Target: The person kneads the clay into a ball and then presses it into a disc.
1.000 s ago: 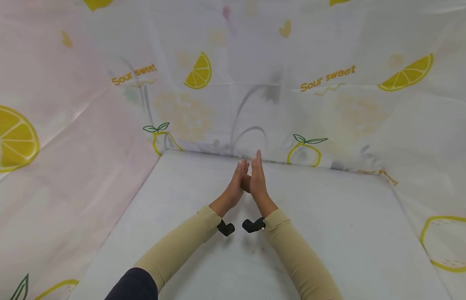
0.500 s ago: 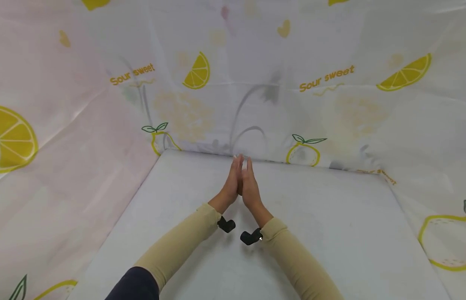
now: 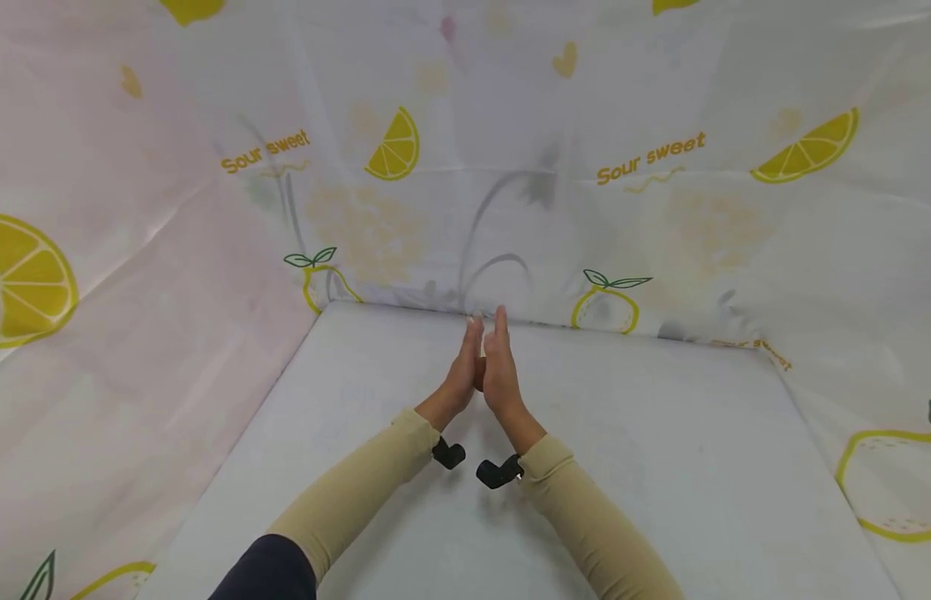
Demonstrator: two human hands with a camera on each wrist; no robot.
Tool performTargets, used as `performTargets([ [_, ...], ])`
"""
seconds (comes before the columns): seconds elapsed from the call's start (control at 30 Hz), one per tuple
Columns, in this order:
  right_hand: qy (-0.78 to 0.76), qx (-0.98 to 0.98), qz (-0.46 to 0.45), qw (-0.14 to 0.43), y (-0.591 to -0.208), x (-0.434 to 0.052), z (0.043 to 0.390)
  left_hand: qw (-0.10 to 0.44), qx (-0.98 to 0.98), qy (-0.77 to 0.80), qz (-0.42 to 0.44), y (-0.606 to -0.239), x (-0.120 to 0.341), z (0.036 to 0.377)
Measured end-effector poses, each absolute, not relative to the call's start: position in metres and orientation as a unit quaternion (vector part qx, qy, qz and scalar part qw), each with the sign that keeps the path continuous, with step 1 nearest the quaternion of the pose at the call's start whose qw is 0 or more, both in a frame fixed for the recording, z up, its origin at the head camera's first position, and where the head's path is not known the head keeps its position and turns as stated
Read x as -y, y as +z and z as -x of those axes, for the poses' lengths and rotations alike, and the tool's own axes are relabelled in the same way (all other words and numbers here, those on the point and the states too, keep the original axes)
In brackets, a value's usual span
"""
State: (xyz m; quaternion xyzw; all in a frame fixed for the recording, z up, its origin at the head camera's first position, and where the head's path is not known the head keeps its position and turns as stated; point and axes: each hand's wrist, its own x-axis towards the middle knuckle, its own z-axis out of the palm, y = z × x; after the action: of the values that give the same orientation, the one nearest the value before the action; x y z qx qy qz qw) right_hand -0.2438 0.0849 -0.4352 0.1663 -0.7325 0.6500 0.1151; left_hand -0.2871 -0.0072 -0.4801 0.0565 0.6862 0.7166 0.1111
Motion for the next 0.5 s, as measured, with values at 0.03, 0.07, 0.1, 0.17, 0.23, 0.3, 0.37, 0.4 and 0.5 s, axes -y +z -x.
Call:
performTargets([
  [0.03, 0.651, 0.732, -0.162, 0.115, -0.435, -0.086, 0.246, 0.112, -0.687, 0.715, -0.06, -0.481, 0.007, 0.286],
  [0.07, 0.652, 0.733, -0.157, 0.113, -0.435, -0.087, 0.247, 0.115, -0.687, 0.715, -0.067, -0.482, 0.006, 0.285],
  [0.1, 0.654, 0.733, -0.153, 0.112, -0.436, -0.087, 0.249, 0.115, -0.688, 0.712, -0.077, -0.482, 0.006, 0.284],
  [0.17, 0.659, 0.731, -0.144, 0.108, -0.445, -0.091, 0.258, 0.115, -0.687, 0.711, -0.099, -0.483, 0.005, 0.283],
  [0.23, 0.664, 0.727, -0.135, 0.106, -0.455, -0.094, 0.267, 0.108, -0.686, 0.71, -0.113, -0.483, 0.004, 0.281],
  [0.3, 0.668, 0.726, -0.125, 0.107, -0.464, -0.097, 0.276, 0.105, -0.688, 0.707, -0.128, -0.482, 0.004, 0.28],
  [0.37, 0.671, 0.724, -0.112, 0.11, -0.472, -0.1, 0.283, 0.102, -0.685, 0.708, -0.14, -0.481, 0.004, 0.28],
  [0.4, 0.673, 0.723, -0.105, 0.112, -0.474, -0.101, 0.285, 0.1, -0.684, 0.708, -0.146, -0.481, 0.003, 0.28],
  [0.5, 0.675, 0.725, -0.083, 0.11, -0.478, -0.104, 0.291, 0.095, -0.675, 0.713, -0.164, -0.479, 0.004, 0.28],
])
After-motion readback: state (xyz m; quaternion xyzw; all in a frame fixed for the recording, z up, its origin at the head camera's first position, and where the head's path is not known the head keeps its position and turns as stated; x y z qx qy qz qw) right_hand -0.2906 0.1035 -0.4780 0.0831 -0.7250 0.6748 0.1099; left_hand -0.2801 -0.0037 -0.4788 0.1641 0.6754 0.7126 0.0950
